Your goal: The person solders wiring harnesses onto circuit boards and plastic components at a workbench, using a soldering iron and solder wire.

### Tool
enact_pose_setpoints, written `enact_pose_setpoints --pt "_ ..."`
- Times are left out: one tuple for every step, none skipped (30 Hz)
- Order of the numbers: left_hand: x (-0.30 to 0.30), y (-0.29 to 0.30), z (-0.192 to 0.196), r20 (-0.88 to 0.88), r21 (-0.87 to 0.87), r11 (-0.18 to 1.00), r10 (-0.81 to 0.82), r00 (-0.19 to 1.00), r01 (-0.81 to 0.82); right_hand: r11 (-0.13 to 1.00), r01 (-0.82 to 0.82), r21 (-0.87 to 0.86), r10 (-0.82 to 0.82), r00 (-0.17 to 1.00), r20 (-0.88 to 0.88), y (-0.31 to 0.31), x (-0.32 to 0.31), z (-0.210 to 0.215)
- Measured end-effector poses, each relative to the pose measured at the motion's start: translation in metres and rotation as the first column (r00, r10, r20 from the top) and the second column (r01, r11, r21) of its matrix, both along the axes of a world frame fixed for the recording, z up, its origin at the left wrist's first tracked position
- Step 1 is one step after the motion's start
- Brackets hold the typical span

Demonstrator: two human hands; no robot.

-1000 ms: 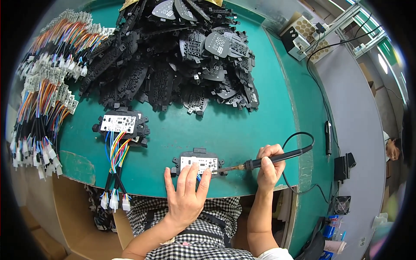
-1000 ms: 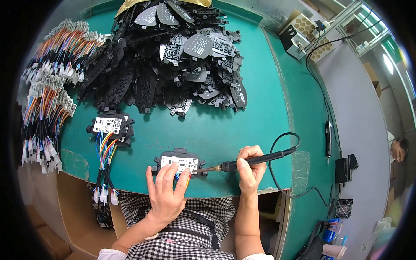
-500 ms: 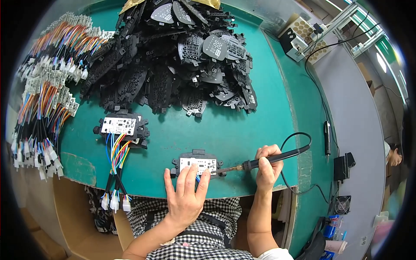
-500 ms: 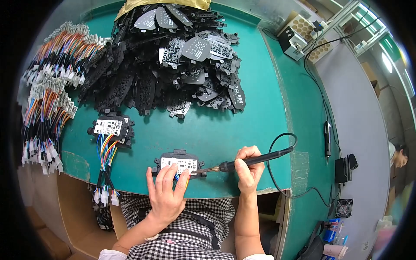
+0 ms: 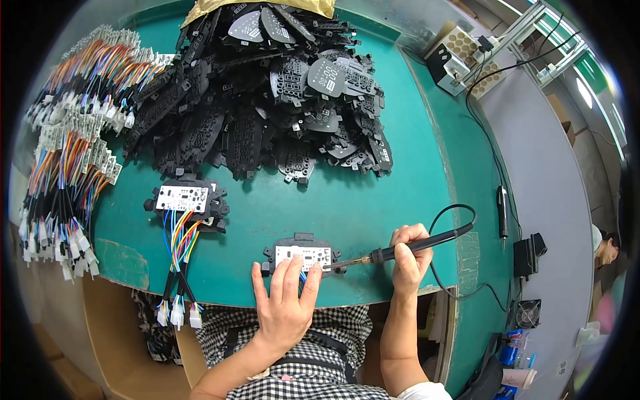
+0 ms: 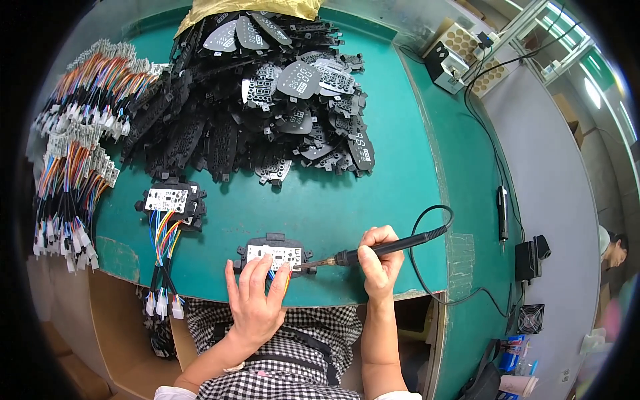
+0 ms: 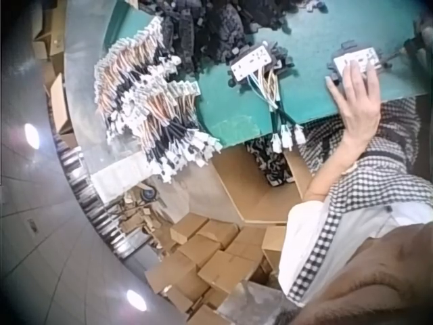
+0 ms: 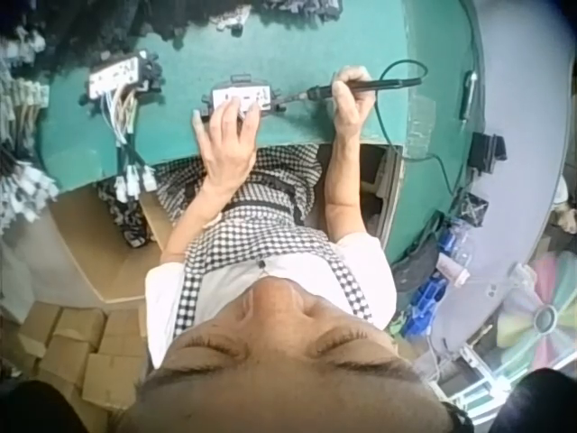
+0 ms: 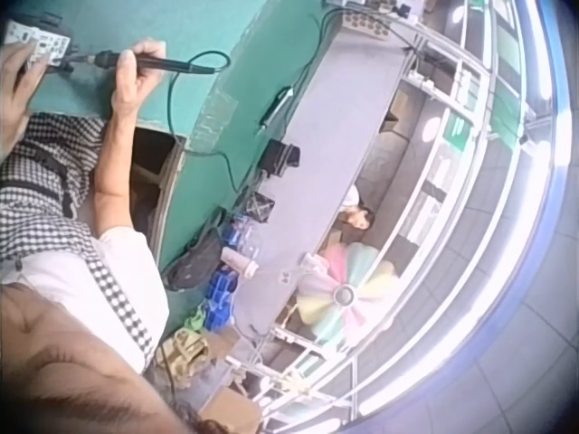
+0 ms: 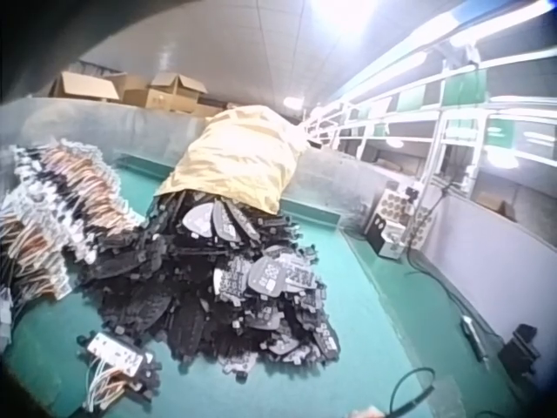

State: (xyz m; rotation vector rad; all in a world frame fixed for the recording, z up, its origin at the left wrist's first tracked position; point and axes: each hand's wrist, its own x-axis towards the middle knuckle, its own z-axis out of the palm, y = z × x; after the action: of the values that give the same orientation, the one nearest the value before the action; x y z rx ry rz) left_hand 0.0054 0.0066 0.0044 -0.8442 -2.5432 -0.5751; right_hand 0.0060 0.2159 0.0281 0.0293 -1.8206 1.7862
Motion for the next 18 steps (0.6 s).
enact_pose_setpoints --pt "0.000 0.000 0.000 -0.002 0.003 1.000 0.001 1.000 -0.001 1.000 0.000 -0.002 0.000 1.000 0.005 0.000 0.000 0.000" --pt "0.000 0.000 0.000 -0.004 0.004 1.000 0.001 1.000 -0.001 1.000 0.000 -0.002 0.000 1.000 0.003 0.000 0.000 0.000" --pt "0.000 0.000 0.000 -0.003 0.005 1.000 0.000 1.000 0.000 1.000 -0.004 -0.003 0.004 1.000 -0.001 0.000 0.000 0.000" --pt "0.000 0.000 0.000 -0.002 0.006 1.000 -0.001 1.000 0.001 1.000 -0.009 -0.004 0.009 1.000 -0.004 0.000 0.000 0.000" --pt "0.000 -0.001 0.000 -0.004 0.007 1.000 0.000 1.000 0.000 1.000 -0.010 -0.003 0.010 1.000 -0.006 0.000 0.000 0.000" --pt "0.000 -0.001 0.000 -0.006 0.010 1.000 -0.001 1.000 0.001 1.000 -0.011 -0.019 0.011 1.000 -0.011 -0.001 0.001 -0.001" --pt "0.000 0.000 -0.001 -0.008 0.013 1.000 -0.001 1.000 0.001 0.999 -0.013 -0.035 0.012 1.000 -0.016 -0.001 0.001 0.000" --pt "0.000 0.000 -0.001 -0.011 0.014 1.000 0.000 1.000 0.000 0.999 -0.014 -0.034 0.013 1.000 -0.018 -0.001 0.000 0.000" --pt "0.000 0.000 -0.002 -0.009 0.020 1.000 0.001 1.000 -0.001 0.997 0.023 -0.069 -0.026 0.999 -0.047 -0.001 -0.001 0.001" --pt "0.000 0.001 -0.002 -0.007 0.027 1.000 0.001 1.000 0.000 0.993 0.060 -0.104 -0.068 0.995 -0.074 -0.001 -0.002 0.001" --pt "0.000 0.000 -0.001 -0.009 0.028 1.000 -0.001 1.000 0.001 0.990 0.078 -0.121 -0.091 0.989 -0.113 0.000 -0.004 0.000" --pt "0.000 0.000 -0.001 0.000 0.018 1.000 -0.010 1.000 0.010 0.990 0.079 -0.119 -0.093 0.989 -0.116 0.000 -0.006 0.004" --pt "0.001 -0.001 0.000 0.011 0.006 1.000 -0.016 1.000 0.016 0.990 0.105 -0.098 -0.110 0.993 -0.050 -0.002 -0.007 0.009" --pt "0.001 -0.002 0.000 0.010 0.005 1.000 -0.014 1.000 0.014 0.989 0.130 -0.075 -0.129 0.992 0.017 -0.005 -0.009 0.014" --pt "0.001 -0.002 0.000 0.008 0.013 1.000 -0.008 1.000 0.008 0.992 0.114 -0.057 -0.110 0.992 0.064 -0.007 -0.010 0.016" --pt "0.001 -0.001 -0.001 0.007 0.023 1.000 -0.006 1.000 0.005 0.990 0.128 -0.055 -0.122 0.987 0.109 -0.012 -0.012 0.019" --pt "0.001 -0.002 -0.001 0.007 0.024 1.000 -0.007 1.000 0.007 0.994 0.102 -0.038 -0.097 0.988 0.116 -0.010 -0.013 0.016" --pt "0.000 -0.002 -0.001 0.002 0.015 1.000 -0.010 1.000 0.010 0.997 0.075 -0.021 -0.072 0.990 0.123 -0.007 -0.013 0.012"
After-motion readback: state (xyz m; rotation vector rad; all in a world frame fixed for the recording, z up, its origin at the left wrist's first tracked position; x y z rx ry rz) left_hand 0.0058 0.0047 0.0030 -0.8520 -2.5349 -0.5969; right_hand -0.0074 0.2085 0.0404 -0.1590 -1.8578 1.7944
